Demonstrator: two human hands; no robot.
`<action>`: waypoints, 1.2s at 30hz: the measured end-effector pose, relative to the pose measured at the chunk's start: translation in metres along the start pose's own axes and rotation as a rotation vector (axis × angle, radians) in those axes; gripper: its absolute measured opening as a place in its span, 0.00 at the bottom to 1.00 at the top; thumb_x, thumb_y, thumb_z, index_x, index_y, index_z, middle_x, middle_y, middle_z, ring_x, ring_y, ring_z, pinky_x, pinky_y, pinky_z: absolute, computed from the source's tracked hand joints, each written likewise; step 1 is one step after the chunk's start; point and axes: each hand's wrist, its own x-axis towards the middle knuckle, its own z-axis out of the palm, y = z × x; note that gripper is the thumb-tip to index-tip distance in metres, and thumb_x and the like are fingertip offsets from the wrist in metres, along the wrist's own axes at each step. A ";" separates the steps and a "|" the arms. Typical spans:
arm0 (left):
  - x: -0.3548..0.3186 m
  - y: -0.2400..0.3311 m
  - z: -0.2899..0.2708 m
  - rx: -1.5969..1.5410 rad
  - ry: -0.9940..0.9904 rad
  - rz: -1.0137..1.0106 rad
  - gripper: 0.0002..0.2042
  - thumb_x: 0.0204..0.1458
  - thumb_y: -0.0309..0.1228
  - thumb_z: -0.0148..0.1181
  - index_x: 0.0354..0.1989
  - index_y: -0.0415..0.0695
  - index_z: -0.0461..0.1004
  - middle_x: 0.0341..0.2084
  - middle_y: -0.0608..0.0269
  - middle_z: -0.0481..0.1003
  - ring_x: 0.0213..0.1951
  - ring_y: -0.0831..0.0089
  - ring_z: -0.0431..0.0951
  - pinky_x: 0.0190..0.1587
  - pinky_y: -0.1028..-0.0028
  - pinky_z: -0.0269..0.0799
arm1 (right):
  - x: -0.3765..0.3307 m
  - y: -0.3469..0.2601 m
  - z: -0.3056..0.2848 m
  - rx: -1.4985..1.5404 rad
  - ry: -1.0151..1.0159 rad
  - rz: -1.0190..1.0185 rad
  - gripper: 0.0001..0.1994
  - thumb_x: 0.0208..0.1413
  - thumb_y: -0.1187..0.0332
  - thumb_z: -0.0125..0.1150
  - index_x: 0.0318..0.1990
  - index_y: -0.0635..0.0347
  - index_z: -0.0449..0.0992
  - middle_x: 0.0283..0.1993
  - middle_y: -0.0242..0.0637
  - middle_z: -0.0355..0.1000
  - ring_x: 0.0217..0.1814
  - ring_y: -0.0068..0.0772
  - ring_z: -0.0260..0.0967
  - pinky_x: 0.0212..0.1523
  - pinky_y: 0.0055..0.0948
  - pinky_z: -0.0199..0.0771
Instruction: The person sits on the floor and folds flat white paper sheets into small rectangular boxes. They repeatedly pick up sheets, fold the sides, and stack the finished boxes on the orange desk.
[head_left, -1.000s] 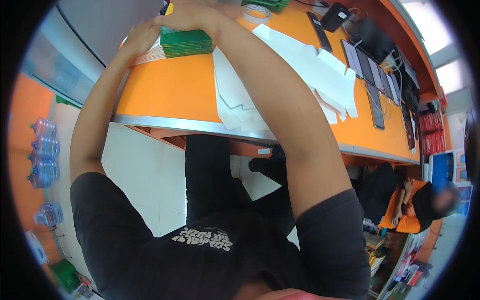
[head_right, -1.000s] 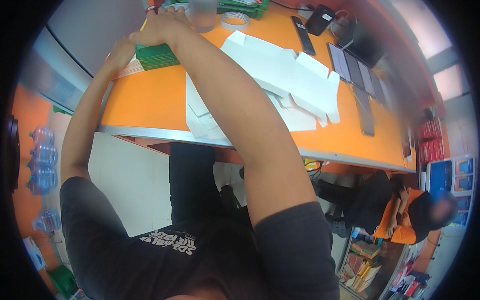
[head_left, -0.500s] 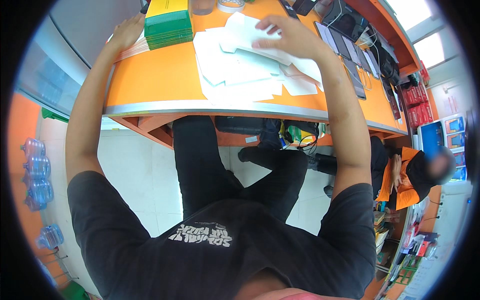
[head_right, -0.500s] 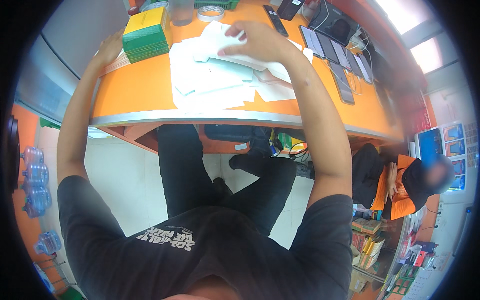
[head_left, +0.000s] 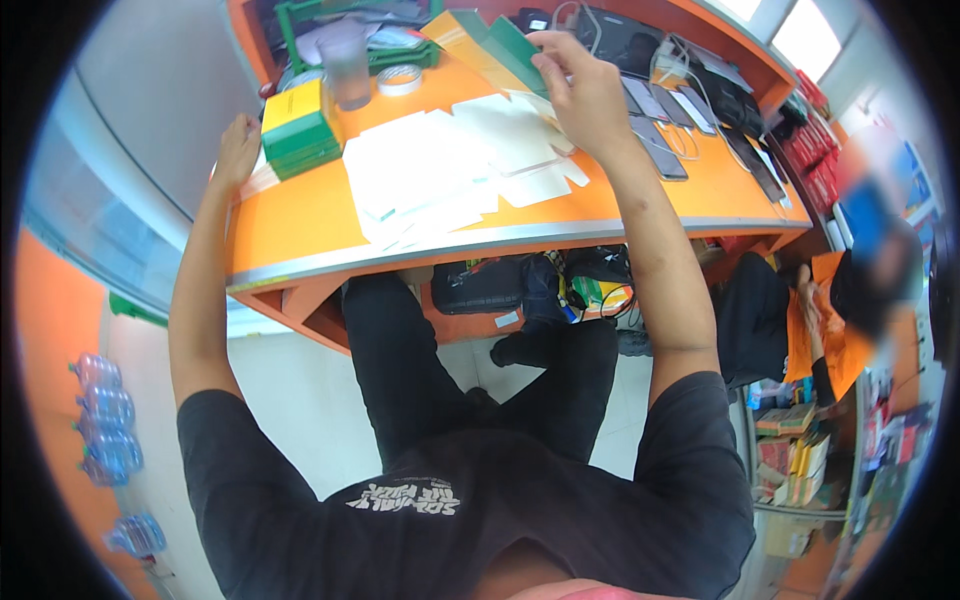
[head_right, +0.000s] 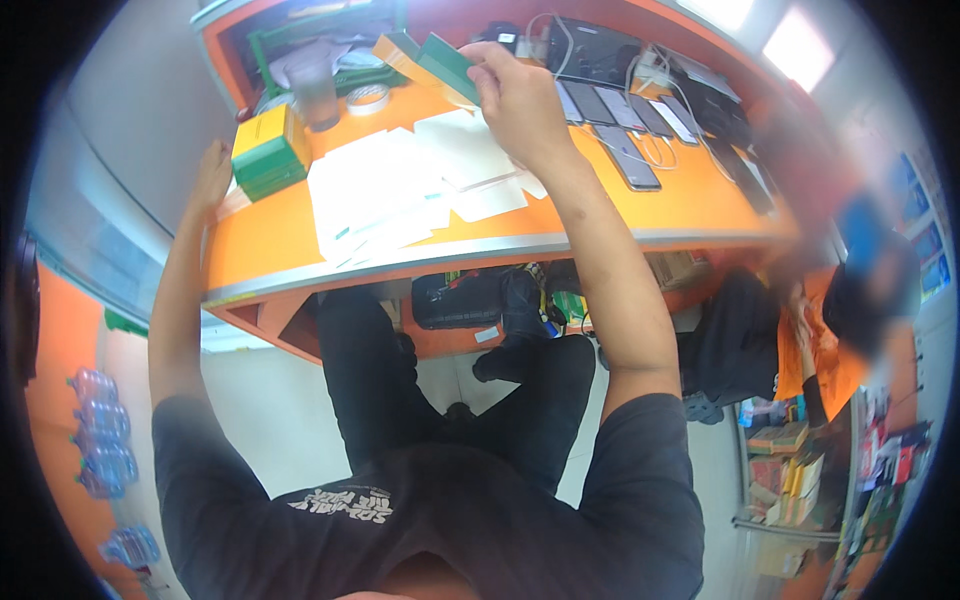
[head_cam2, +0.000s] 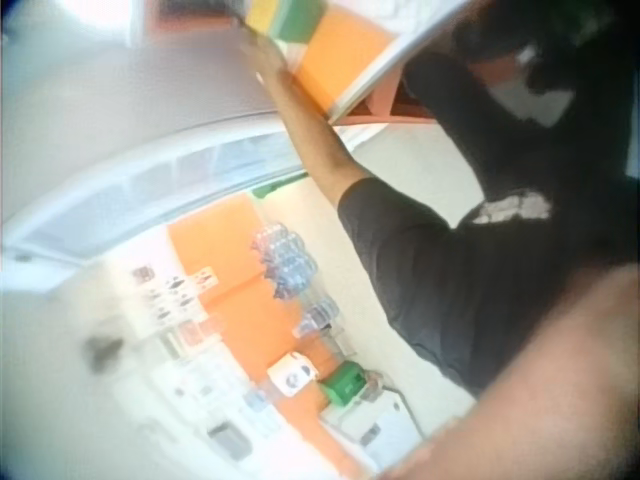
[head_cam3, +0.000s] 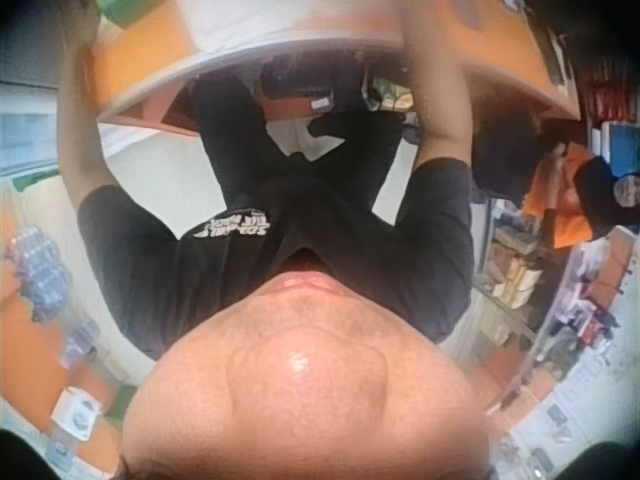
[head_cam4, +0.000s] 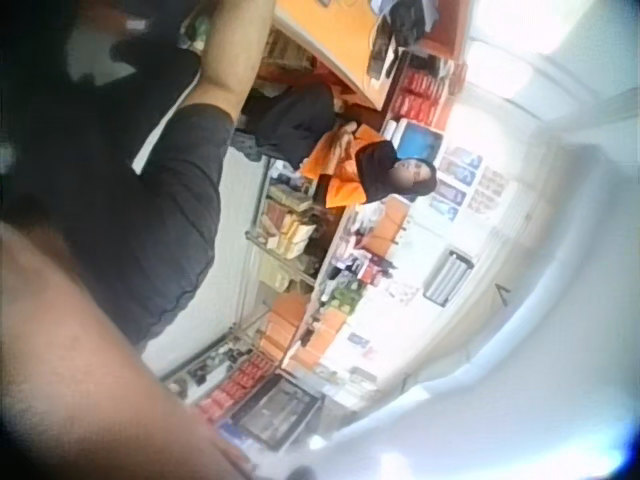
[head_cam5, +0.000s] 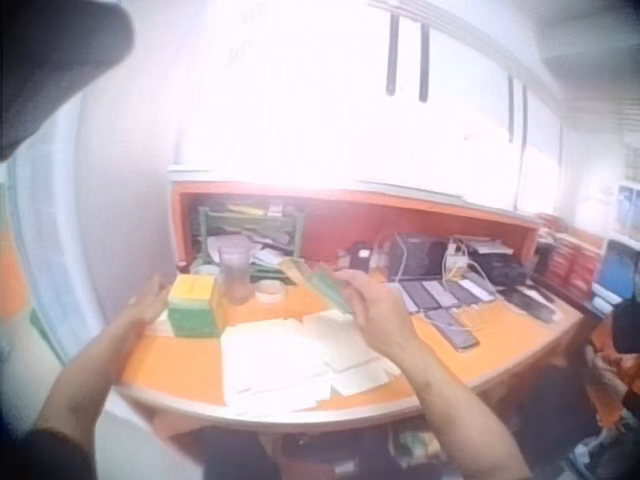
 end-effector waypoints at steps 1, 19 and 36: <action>-0.004 -0.008 -0.002 0.112 0.135 0.159 0.16 0.62 0.42 0.44 0.47 0.44 0.72 0.43 0.47 0.75 0.48 0.47 0.73 0.56 0.53 0.62 | -0.002 -0.002 -0.012 0.071 0.072 -0.034 0.10 0.61 0.70 0.56 0.48 0.59 0.75 0.34 0.46 0.79 0.38 0.42 0.79 0.40 0.34 0.76; -0.164 0.381 -0.074 -0.765 -0.851 0.787 0.30 0.49 0.46 0.69 0.54 0.38 0.68 0.45 0.55 0.74 0.50 0.59 0.75 0.53 0.65 0.69 | -0.212 -0.073 -0.156 0.359 -0.483 0.377 0.14 0.57 0.77 0.48 0.50 0.59 0.70 0.42 0.42 0.76 0.46 0.45 0.77 0.47 0.38 0.74; -0.329 0.299 0.158 -1.123 -0.318 -0.452 0.09 0.61 0.30 0.60 0.31 0.39 0.70 0.28 0.66 0.73 0.30 0.82 0.70 0.34 0.81 0.66 | -0.316 -0.005 0.055 0.363 -0.270 0.460 0.08 0.60 0.66 0.56 0.43 0.59 0.72 0.42 0.43 0.74 0.49 0.49 0.71 0.52 0.45 0.68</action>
